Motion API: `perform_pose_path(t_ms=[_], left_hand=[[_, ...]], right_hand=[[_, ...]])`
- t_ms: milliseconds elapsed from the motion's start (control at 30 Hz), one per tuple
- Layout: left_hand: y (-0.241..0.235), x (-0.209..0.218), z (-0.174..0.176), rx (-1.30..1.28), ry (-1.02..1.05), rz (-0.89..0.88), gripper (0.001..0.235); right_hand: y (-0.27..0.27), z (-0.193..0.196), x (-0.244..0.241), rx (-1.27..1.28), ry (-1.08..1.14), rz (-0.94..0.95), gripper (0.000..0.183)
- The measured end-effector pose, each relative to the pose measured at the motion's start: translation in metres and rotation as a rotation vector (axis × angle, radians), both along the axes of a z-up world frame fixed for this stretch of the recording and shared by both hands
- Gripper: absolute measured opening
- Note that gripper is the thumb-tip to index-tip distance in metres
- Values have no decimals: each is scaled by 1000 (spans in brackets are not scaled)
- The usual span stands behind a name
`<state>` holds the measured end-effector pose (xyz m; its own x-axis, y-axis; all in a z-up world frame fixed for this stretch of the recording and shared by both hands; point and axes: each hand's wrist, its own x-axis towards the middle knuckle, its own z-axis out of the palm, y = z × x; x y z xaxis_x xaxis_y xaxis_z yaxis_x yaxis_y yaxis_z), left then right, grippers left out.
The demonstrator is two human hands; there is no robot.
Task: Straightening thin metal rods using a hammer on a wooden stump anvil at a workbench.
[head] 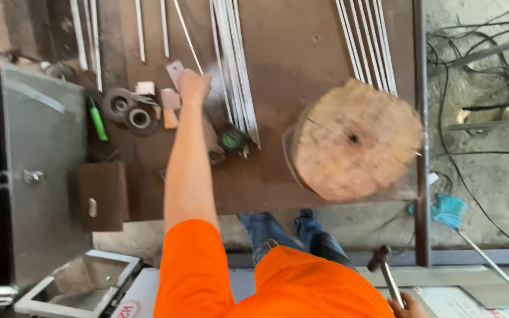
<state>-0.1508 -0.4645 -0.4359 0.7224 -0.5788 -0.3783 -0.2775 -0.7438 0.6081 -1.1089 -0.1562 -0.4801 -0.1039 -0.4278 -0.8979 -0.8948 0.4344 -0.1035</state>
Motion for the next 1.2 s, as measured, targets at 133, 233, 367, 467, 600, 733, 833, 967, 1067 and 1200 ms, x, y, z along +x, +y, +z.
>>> perform_pose_path(t_ms=[133,233,367,467,600,733,833,967,1067,1200], left_hand=[[48,-59,66,-392,945,234,16],[98,-140,154,-508,1016,194,23],[158,-238,232,-527,858,94,30],[186,-302,289,-518,755,-59,29],[194,-378,309,-496,906,-140,27],[165,-437,282,-481,1216,-54,27],[132,-459,252,-479,1185,-22,30],[95,-476,223,-555,1219,31,36],[84,-475,231,-565,1384,177,29],[90,-424,273,-172,378,-476,20]], right_hand=[[-75,104,60,137,-106,-214,46],[-122,172,115,103,-149,-45,47],[-147,187,125,98,-252,69,43],[-159,212,139,45,-354,10,42],[-169,241,164,-122,-423,-81,41],[-168,248,179,-290,-608,-239,31],[-173,259,184,-475,-617,-197,27],[-185,323,219,-606,-693,-267,33],[-188,341,226,-698,-737,-213,32],[-178,339,217,-721,-730,-230,36]])
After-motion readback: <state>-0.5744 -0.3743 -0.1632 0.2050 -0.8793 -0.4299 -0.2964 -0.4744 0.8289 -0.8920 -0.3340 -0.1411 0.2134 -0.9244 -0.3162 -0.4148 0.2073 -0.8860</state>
